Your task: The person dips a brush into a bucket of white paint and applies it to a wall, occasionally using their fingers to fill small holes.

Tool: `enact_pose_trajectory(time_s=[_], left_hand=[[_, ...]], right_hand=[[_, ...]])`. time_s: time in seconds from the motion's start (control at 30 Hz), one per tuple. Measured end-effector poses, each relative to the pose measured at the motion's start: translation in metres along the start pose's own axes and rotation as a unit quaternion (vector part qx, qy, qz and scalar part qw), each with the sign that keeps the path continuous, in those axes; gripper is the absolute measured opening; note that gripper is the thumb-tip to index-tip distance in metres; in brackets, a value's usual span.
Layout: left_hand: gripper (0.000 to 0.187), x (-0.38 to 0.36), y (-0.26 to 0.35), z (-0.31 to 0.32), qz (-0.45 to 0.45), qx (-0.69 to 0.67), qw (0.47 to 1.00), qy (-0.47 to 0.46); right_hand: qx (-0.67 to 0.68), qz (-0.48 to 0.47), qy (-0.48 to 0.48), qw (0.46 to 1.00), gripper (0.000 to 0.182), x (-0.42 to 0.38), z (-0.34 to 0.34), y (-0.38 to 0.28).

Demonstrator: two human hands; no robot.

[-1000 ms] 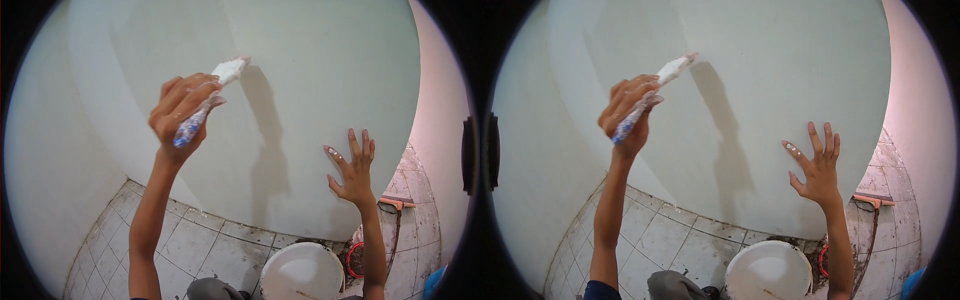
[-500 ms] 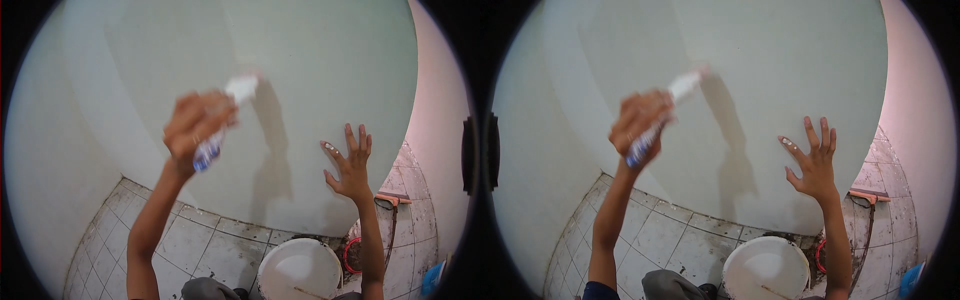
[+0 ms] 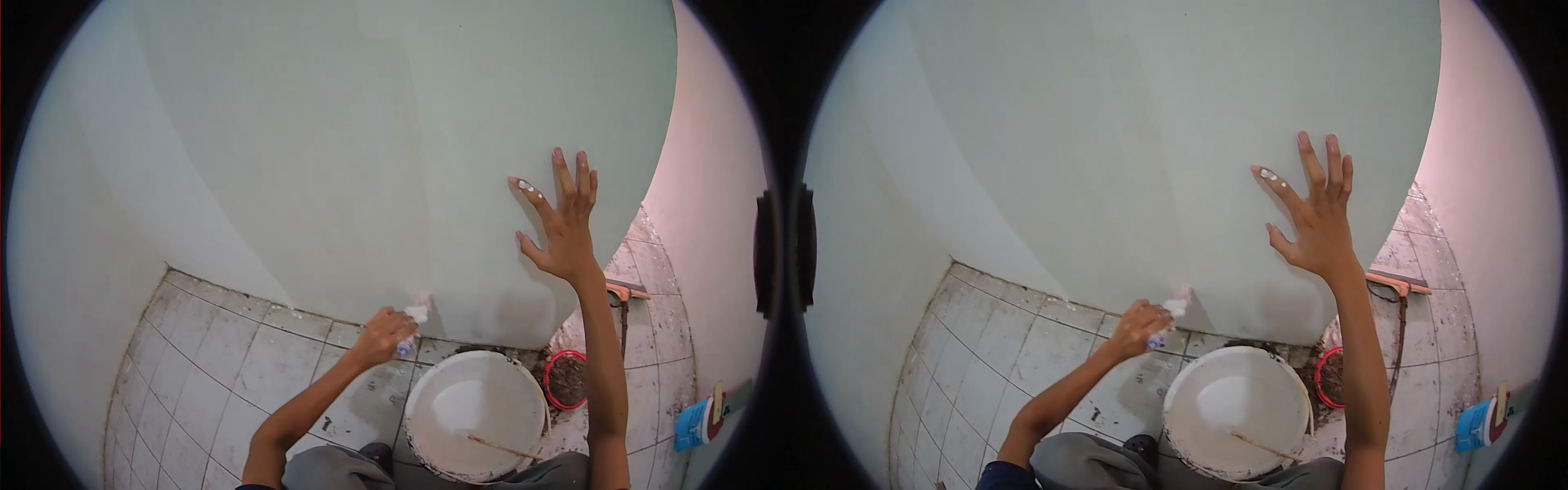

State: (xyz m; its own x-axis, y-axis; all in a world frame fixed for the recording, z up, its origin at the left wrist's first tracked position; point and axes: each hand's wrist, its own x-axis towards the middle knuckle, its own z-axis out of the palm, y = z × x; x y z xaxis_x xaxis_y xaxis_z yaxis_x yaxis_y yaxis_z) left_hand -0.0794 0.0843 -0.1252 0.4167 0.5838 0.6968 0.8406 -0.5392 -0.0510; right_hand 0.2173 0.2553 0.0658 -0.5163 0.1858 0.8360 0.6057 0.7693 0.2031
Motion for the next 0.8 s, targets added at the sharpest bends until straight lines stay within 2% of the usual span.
enact_pose_trajectory(time_s=[0.07,0.13,0.27,0.37,0.5,0.63,0.73,0.8], left_hand=[[0.021,0.022,-0.016,-0.021,0.021,0.011,0.999,0.034],[0.022,0.078,-0.028,-0.075,0.043,0.041,0.992,0.114],[0.022,0.167,-0.035,-0.172,0.131,0.231,0.929,0.259],[0.023,0.190,-0.029,-0.185,0.107,0.222,0.918,0.310],[0.024,0.103,-0.041,-0.087,0.069,0.170,0.960,0.210],[0.023,-0.015,-0.006,0.019,-0.023,0.027,0.998,0.058],[0.023,-0.057,0.007,0.050,-0.051,-0.024,0.998,-0.021],[0.023,-0.042,0.000,0.044,-0.022,-0.011,0.999,0.034]], right_hand=[[-0.003,-0.006,-0.004,1.000,0.067,-0.001,0.001,0.001],[-0.006,-0.013,0.001,1.000,0.067,-0.001,0.004,0.002],[-0.011,0.001,0.001,1.000,0.068,-0.001,0.005,0.001],[-0.012,-0.003,0.005,1.000,0.068,-0.001,0.007,0.001],[-0.013,-0.007,0.004,1.000,0.068,0.000,0.007,0.000],[-0.017,-0.006,-0.007,1.000,0.069,-0.001,0.006,0.001],[-0.016,-0.009,0.000,1.000,0.071,-0.001,0.008,0.002],[-0.019,-0.012,0.004,1.000,0.071,0.000,0.008,0.002]])
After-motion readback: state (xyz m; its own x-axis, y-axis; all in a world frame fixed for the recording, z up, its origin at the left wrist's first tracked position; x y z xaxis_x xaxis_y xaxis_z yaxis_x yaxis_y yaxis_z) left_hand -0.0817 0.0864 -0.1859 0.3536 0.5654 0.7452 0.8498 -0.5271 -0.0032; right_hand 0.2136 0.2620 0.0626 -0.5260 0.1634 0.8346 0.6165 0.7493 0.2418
